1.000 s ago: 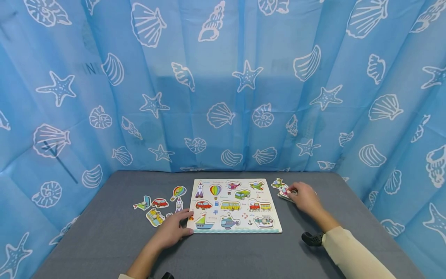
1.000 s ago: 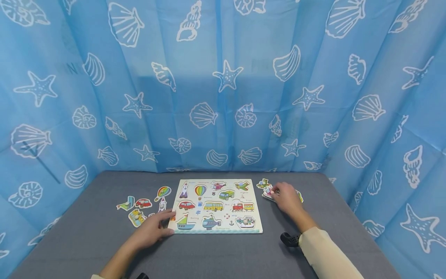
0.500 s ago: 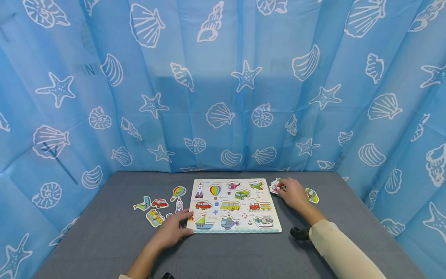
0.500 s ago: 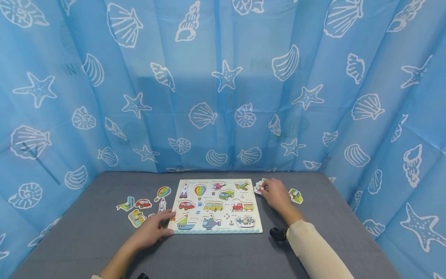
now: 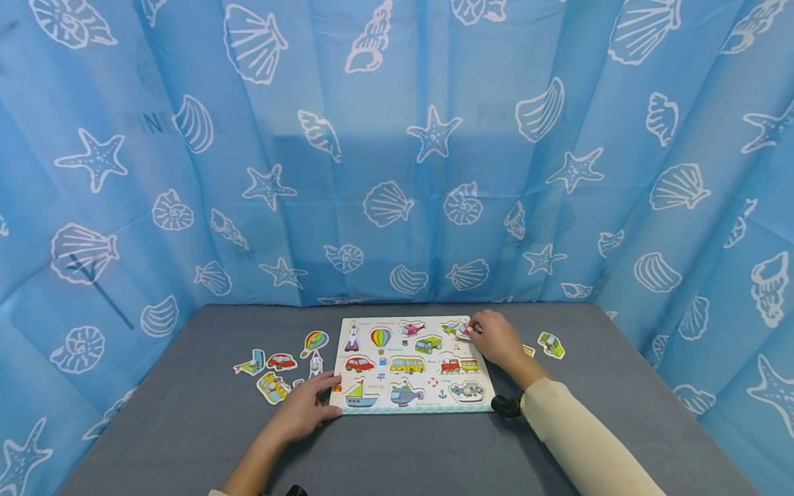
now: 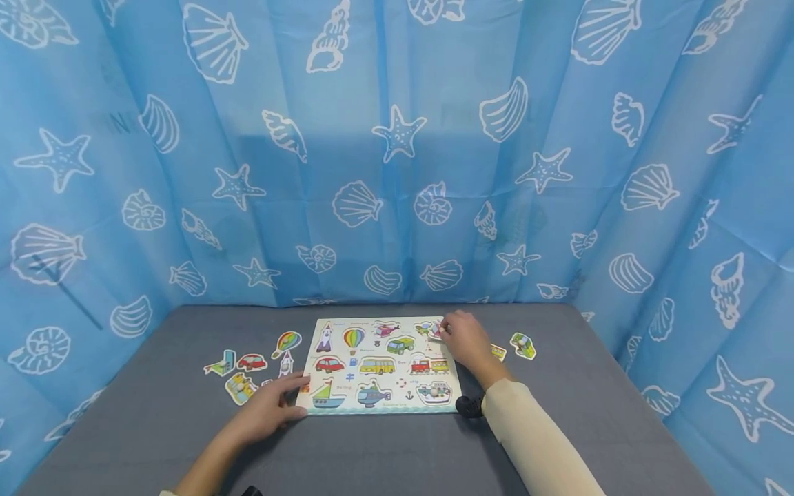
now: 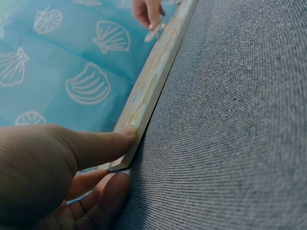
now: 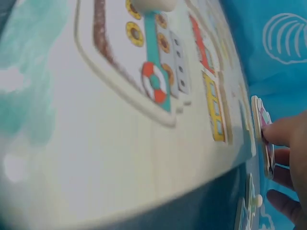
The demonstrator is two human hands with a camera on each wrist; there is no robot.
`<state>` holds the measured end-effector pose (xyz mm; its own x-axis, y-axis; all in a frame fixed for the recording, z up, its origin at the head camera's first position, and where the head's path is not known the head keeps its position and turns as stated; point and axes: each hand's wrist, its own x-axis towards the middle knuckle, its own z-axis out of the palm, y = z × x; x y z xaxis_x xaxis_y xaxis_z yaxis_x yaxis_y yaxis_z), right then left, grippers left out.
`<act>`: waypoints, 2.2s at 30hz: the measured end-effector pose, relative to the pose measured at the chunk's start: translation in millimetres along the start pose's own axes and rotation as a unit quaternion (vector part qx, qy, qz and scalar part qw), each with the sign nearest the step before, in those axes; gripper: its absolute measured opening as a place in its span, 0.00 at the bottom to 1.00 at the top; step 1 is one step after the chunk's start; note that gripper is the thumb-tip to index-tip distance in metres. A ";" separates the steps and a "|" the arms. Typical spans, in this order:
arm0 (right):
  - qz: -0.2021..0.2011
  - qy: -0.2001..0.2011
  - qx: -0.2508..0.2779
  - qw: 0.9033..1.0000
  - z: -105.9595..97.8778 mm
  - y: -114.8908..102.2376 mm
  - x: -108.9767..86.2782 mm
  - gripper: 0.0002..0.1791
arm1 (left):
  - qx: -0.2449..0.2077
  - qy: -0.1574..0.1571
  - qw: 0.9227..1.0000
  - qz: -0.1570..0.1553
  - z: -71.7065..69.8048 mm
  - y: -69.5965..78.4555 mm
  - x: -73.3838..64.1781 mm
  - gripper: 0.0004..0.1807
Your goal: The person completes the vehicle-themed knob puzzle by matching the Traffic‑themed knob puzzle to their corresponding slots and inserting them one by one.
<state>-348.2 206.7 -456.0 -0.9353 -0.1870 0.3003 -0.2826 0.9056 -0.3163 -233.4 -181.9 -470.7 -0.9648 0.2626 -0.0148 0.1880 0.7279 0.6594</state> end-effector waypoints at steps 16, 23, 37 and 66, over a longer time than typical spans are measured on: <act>-0.025 -0.014 -0.022 0.999 16.5 -33.9 23.2 0.03 | -0.009 -0.004 1.000 0.000 0.4 -1.0 1.7 0.30; 0.003 -0.024 0.023 0.999 28.5 -49.7 28.6 0.03 | -0.009 -0.007 1.000 -0.006 -0.4 0.0 0.7 0.31; -0.002 -0.012 0.012 1.000 50.4 -72.9 36.6 0.04 | -0.004 -0.004 1.000 -0.004 -0.8 0.1 0.2 0.31; -0.014 0.009 0.004 1.000 59.6 -88.9 41.3 0.07 | -0.009 -0.006 1.000 0.010 -1.5 -0.9 0.8 0.31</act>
<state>-374.3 95.8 -469.1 -0.9234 -0.2051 0.3245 -0.3100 0.8970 -0.3151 -234.7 -183.3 -470.2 -0.9585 0.2849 -0.0100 0.2044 0.7112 0.6726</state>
